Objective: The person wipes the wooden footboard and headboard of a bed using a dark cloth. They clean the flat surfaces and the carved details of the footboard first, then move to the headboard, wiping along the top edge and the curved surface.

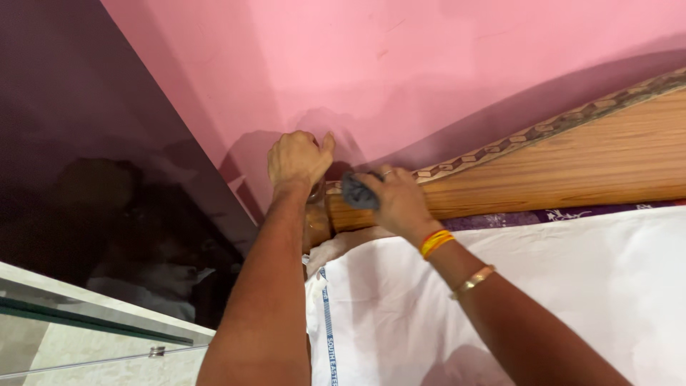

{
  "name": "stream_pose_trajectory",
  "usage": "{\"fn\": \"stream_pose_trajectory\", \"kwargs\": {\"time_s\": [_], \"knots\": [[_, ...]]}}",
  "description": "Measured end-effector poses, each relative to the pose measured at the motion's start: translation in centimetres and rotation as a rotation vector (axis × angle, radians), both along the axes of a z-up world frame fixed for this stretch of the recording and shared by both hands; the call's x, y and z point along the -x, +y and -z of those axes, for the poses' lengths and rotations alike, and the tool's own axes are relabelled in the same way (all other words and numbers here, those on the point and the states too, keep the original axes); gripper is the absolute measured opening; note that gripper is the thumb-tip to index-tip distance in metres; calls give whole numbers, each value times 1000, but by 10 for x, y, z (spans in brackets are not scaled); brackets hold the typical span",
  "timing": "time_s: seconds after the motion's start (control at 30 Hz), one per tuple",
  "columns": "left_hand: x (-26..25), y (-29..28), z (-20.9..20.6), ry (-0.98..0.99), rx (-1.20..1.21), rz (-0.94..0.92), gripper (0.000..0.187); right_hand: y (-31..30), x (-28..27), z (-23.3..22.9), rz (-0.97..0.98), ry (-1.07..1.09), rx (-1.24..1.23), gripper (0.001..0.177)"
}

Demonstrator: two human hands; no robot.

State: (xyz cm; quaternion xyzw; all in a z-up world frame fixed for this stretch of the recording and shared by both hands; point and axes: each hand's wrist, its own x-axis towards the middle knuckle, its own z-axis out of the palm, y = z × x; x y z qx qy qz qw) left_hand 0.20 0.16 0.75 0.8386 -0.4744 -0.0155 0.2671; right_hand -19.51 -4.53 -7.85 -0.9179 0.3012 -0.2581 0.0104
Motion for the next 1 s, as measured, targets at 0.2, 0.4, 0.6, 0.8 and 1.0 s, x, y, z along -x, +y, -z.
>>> {"fn": "stream_pose_trajectory", "kwargs": {"time_s": [0.2,0.4,0.6,0.8,1.0], "knots": [[-1,-2,2,-2,-20,-3,49,3,14,3,140,-100,77,62],[-1,-2,2,2,9,-12,46,18,-40,5,95,-102,-70,69],[-1,-1,3,-31,7,-8,48,16,-21,2,-13,-96,-121,71],[0,-1,0,-19,-28,-11,48,18,-17,5,56,-90,-120,69],[0,-2,-2,-7,-30,-27,50,10,-54,5,41,-23,-217,67]]}}
